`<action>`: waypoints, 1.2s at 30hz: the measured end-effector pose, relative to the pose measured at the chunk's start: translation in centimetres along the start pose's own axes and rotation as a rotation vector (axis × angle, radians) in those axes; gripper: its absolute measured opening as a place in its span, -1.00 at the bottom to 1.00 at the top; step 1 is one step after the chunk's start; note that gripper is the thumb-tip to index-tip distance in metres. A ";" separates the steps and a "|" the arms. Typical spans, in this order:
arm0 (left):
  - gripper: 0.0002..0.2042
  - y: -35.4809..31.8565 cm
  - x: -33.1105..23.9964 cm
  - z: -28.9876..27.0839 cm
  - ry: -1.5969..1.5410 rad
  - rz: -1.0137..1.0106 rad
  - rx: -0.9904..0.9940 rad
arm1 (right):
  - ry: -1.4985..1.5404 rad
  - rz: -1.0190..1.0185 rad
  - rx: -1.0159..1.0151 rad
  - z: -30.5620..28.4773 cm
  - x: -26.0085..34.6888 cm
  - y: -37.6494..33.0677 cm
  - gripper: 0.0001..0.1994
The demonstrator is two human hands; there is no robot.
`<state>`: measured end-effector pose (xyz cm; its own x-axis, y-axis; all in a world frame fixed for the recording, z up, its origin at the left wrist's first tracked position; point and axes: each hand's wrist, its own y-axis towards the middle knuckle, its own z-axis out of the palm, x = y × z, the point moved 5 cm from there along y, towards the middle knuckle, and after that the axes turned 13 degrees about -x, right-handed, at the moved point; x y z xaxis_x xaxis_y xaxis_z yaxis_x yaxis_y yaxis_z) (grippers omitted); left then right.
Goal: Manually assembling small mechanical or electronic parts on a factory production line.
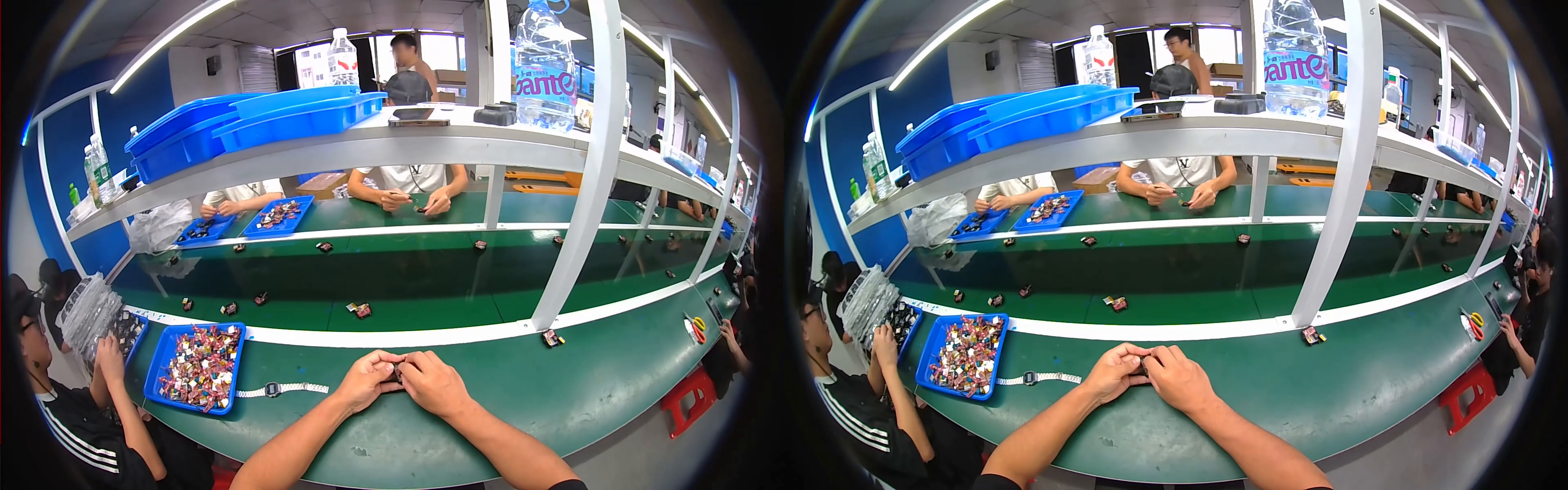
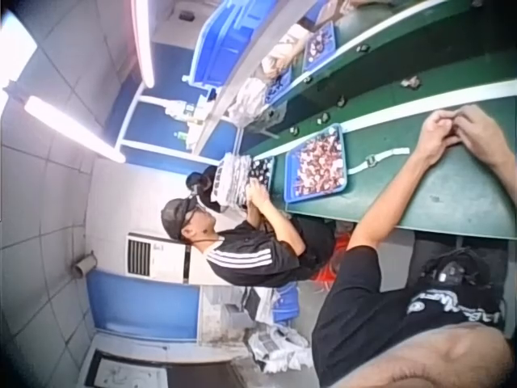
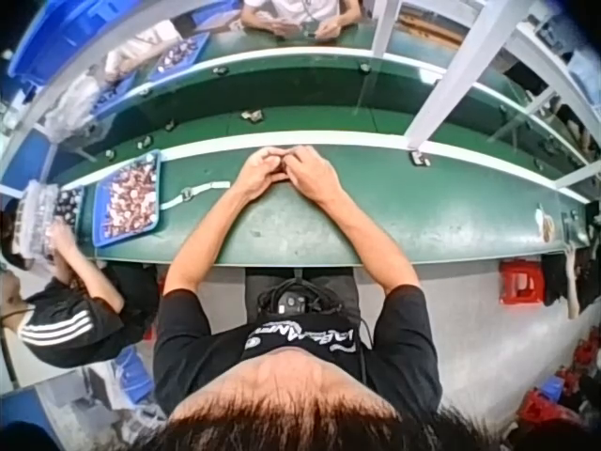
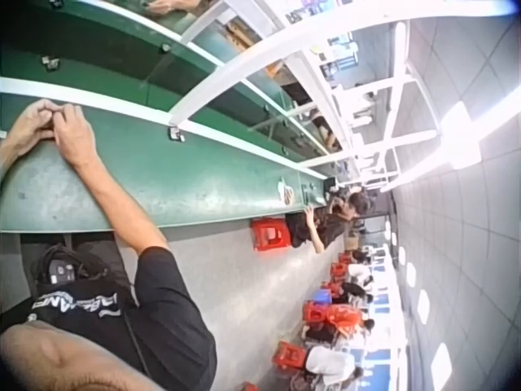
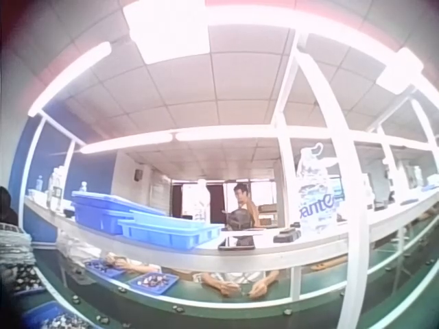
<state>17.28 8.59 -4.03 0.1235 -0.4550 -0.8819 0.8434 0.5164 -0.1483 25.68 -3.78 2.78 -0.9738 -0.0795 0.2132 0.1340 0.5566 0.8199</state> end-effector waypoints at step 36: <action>-0.77 0.3 0.2 0.0 0.124 0.134 -0.069 | 0.358 0.431 0.024 0.5 -2.5 0.0 -0.79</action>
<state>17.60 8.64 -4.26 0.1635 -0.2882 -0.9435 0.7852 0.6170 -0.0524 28.03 -3.22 1.97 -0.7083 -0.1141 0.6966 0.4977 0.6191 0.6075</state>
